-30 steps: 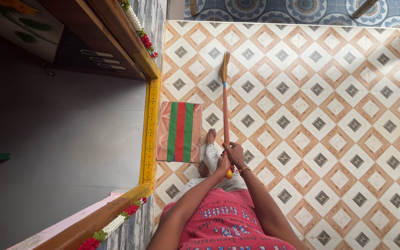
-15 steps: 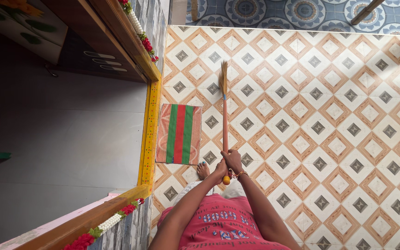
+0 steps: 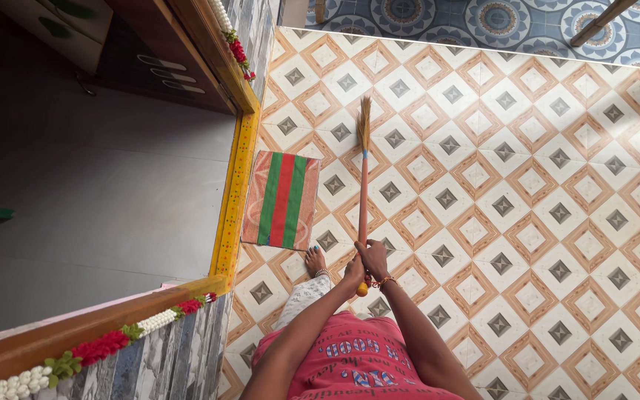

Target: The person sweeps the tiled floor using a broom, moving it back and forth across the surface.

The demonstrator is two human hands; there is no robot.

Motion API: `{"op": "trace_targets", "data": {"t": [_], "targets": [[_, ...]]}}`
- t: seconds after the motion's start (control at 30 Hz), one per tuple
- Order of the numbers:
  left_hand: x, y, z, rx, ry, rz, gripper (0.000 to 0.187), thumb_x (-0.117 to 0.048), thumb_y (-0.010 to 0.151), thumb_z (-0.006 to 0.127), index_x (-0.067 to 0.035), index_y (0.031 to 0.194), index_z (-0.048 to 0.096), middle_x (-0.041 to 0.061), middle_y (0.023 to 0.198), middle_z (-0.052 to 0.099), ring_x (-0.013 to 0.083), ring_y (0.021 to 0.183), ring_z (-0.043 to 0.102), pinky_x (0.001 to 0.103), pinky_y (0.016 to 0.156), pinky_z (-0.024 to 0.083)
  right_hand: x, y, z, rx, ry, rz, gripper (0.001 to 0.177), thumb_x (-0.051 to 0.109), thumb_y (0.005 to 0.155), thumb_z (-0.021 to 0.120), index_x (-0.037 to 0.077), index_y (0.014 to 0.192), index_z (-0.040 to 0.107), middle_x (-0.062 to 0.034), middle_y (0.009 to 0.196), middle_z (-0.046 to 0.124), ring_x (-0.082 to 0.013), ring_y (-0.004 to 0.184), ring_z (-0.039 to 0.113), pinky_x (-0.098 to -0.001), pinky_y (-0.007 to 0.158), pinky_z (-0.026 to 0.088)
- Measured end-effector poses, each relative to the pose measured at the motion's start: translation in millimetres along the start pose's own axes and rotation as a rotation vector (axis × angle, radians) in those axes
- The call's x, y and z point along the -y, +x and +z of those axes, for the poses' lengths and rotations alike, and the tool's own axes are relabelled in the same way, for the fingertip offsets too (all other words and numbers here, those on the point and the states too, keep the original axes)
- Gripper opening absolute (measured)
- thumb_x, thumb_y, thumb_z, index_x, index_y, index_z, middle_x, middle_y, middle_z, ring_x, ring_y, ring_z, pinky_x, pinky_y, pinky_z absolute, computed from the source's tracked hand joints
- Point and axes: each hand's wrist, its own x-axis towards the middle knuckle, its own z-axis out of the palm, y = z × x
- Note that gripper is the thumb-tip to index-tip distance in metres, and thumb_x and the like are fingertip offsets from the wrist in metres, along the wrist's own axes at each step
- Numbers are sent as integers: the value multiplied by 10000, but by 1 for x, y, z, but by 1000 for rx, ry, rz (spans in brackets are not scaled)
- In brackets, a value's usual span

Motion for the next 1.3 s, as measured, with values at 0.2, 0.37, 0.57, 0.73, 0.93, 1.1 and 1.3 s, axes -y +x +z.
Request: {"op": "trace_targets", "data": {"t": [0.2,0.37,0.57,0.73,0.93,1.1,1.3], "targets": [[31,-9,9,-95,99,115,611,-586,1070,342,-30,891,518,47,621,534,161,491,571,348,432,489,-19,-15,-8,41,58,2,459,384,861,716,-37,1038,757,-224,743,748,-305,691,762,-419,670,580],[49,-17,10,-126,87,107,589,-588,1053,339,-46,906,516,47,631,534,159,496,564,338,441,477,-29,-28,-9,52,12,-80,488,400,868,742,-44,1069,764,-214,732,743,-271,684,757,-403,674,578],[62,-21,14,-143,90,91,618,-604,1051,317,-44,923,546,47,658,558,147,523,582,320,459,479,-38,-37,-12,131,51,-39,509,402,856,730,-36,1114,760,-197,747,754,-276,699,777,-400,674,604],[67,-22,16,-54,6,101,557,-571,1055,318,-74,929,535,44,692,550,149,520,539,333,456,452,-44,-42,-16,106,52,-34,552,410,833,751,-61,1120,747,-216,767,758,-282,716,776,-404,685,604],[74,-24,24,-20,46,117,594,-580,1066,282,-53,939,525,48,699,537,139,529,536,317,457,472,-51,-44,-26,100,19,-63,559,434,830,748,-64,1084,766,-225,778,752,-289,718,765,-406,699,594],[80,-25,33,-5,12,102,576,-570,1062,284,-51,969,515,44,708,524,140,527,532,324,455,479,-58,-49,-34,100,60,-36,547,425,820,754,-56,1082,764,-223,774,761,-273,713,770,-395,698,599],[91,-28,41,-30,19,106,582,-579,1060,293,-49,969,514,50,697,521,147,510,534,328,444,483,-66,-56,-42,97,57,-35,556,428,816,749,-54,1093,764,-220,774,763,-264,706,771,-380,681,601]]}}
